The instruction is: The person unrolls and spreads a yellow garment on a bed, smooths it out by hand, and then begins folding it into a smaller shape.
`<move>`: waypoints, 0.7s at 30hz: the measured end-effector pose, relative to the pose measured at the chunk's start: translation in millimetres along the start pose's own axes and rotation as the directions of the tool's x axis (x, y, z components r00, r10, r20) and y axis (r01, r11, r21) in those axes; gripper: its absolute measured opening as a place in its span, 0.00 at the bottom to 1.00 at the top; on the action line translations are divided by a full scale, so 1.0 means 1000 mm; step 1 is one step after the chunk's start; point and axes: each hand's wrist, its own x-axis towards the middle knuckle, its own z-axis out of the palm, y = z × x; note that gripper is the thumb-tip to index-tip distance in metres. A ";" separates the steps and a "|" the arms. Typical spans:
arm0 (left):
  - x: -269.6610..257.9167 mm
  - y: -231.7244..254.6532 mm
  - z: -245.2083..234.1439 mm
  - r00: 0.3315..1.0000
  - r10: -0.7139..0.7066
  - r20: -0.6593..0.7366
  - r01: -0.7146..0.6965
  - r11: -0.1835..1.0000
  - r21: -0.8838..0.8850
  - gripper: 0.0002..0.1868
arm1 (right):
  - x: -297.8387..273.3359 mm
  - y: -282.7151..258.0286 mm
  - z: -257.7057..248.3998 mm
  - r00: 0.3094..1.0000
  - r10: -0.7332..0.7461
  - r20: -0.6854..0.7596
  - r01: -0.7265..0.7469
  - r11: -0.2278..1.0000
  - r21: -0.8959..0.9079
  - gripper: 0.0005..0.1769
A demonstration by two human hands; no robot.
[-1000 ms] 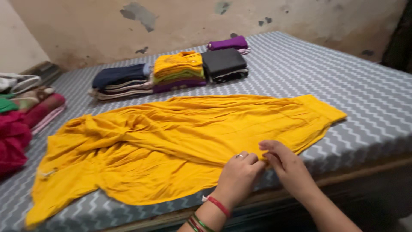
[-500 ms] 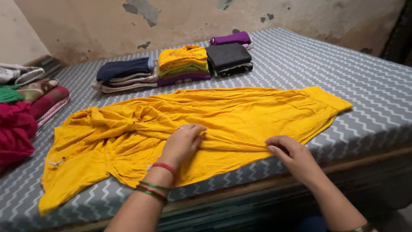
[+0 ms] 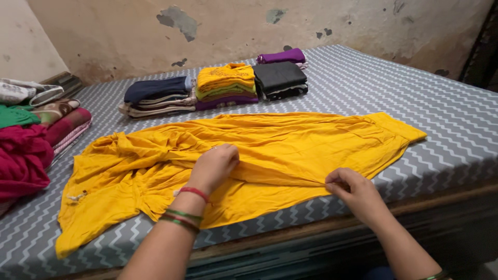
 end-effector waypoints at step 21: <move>-0.087 0.062 -0.024 0.982 -0.151 -0.115 0.135 0.981 -0.142 0.07 | -0.008 -0.038 -0.011 0.889 -0.454 0.066 0.443 0.813 -0.377 0.21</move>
